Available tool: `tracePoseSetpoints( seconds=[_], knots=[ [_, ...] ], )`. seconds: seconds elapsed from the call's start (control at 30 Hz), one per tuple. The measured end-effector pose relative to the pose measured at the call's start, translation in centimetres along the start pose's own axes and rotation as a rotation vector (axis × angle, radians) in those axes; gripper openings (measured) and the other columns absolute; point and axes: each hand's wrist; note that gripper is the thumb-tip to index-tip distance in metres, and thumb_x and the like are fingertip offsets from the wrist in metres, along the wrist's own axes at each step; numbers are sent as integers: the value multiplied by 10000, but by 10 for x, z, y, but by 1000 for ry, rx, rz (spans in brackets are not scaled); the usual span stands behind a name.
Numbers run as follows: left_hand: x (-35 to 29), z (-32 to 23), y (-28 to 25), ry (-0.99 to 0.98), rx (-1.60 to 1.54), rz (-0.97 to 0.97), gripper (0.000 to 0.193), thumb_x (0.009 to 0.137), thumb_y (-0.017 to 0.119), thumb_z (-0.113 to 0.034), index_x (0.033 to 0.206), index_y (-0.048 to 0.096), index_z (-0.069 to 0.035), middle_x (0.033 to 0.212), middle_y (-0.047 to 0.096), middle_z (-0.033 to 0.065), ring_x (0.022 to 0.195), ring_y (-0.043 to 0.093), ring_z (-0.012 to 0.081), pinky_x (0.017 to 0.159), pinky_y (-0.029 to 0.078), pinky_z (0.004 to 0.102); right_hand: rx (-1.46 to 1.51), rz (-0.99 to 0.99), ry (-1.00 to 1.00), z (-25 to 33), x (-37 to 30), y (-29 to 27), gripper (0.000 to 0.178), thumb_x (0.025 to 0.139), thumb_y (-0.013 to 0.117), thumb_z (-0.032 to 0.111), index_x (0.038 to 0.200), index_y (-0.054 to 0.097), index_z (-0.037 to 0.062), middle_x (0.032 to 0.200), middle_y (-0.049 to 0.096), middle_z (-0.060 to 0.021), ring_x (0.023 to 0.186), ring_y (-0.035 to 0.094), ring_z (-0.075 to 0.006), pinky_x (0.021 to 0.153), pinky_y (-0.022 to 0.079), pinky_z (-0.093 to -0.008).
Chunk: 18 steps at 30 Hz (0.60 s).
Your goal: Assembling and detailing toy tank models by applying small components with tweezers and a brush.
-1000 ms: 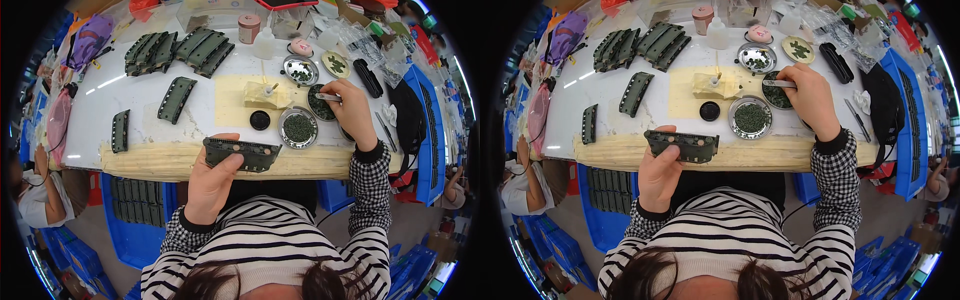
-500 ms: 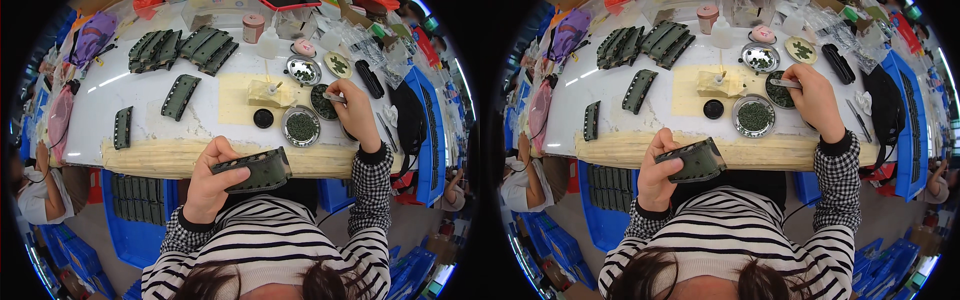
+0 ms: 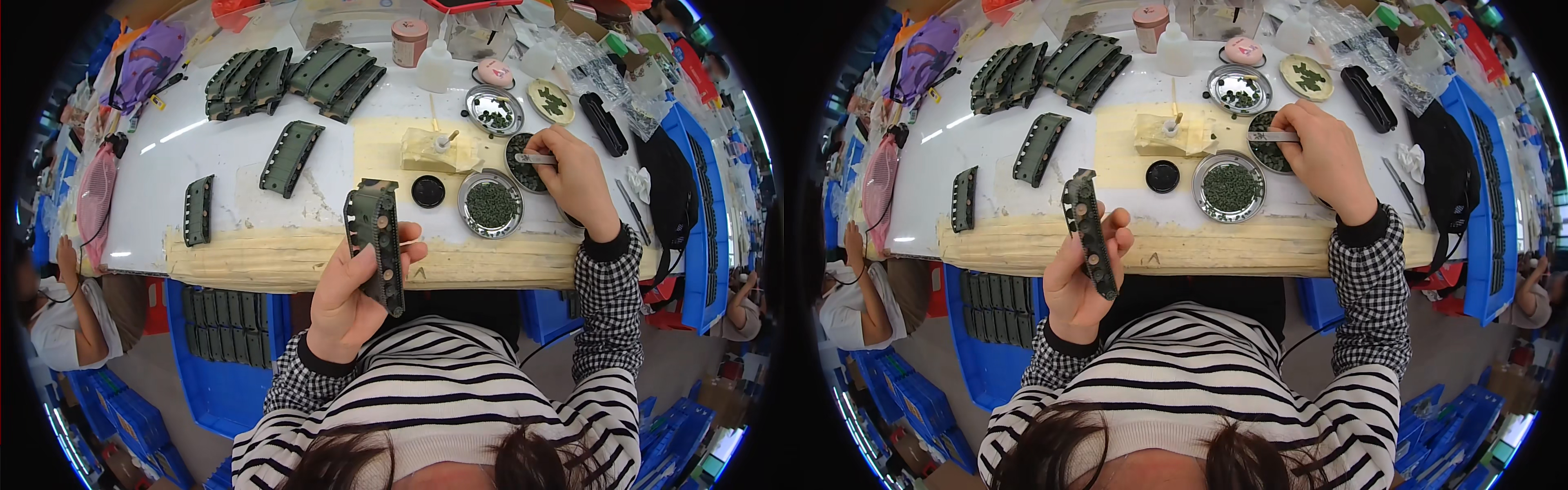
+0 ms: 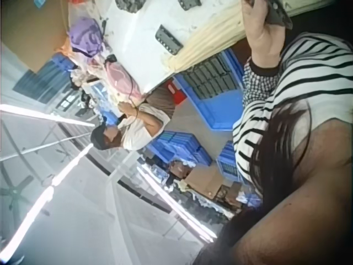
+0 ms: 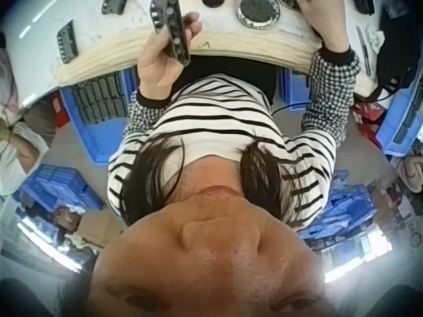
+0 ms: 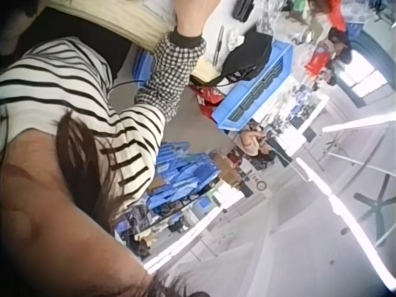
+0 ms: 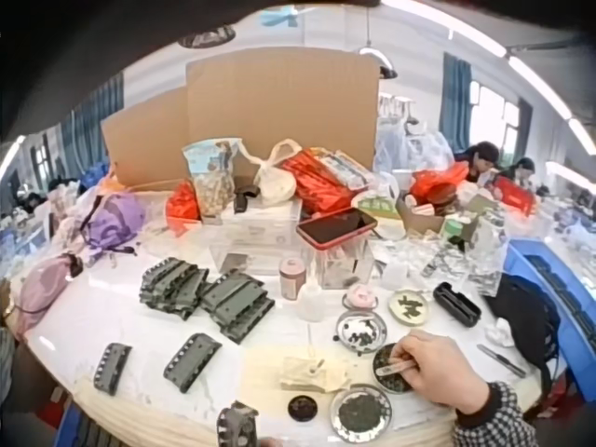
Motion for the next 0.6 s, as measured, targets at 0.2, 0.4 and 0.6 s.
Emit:
tracePoseSetpoints(
  seconds=[0.2,0.4,0.6],
  knots=[
    [-3,-1,-1,57,358,-13,407,942,531,-82,1318,393,-12,1161,590,206,1056,616,265,911,519,370,82,-41,-23,4,2,-5,210,715,616,-33,919,610,21,846,626,-109,762,628,-282,669,493,-351],
    [-1,0,4,43,394,-40,434,930,539,-46,1333,380,-30,1165,587,212,1033,628,265,898,527,383,21,14,-25,5,6,2,208,729,615,-49,929,616,8,821,604,-117,750,616,-269,663,481,-337],
    [-1,2,11,64,495,-83,449,933,529,-31,1338,335,-35,1167,579,213,1029,632,262,881,541,369,29,-30,-65,-1,4,5,171,744,600,-58,911,605,-20,802,593,-123,726,607,-260,647,470,-318]
  ],
)
Point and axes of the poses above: each hand's wrist, its own x-axis towards the middle knuckle, its own y-axis out of the palm, z = x × y
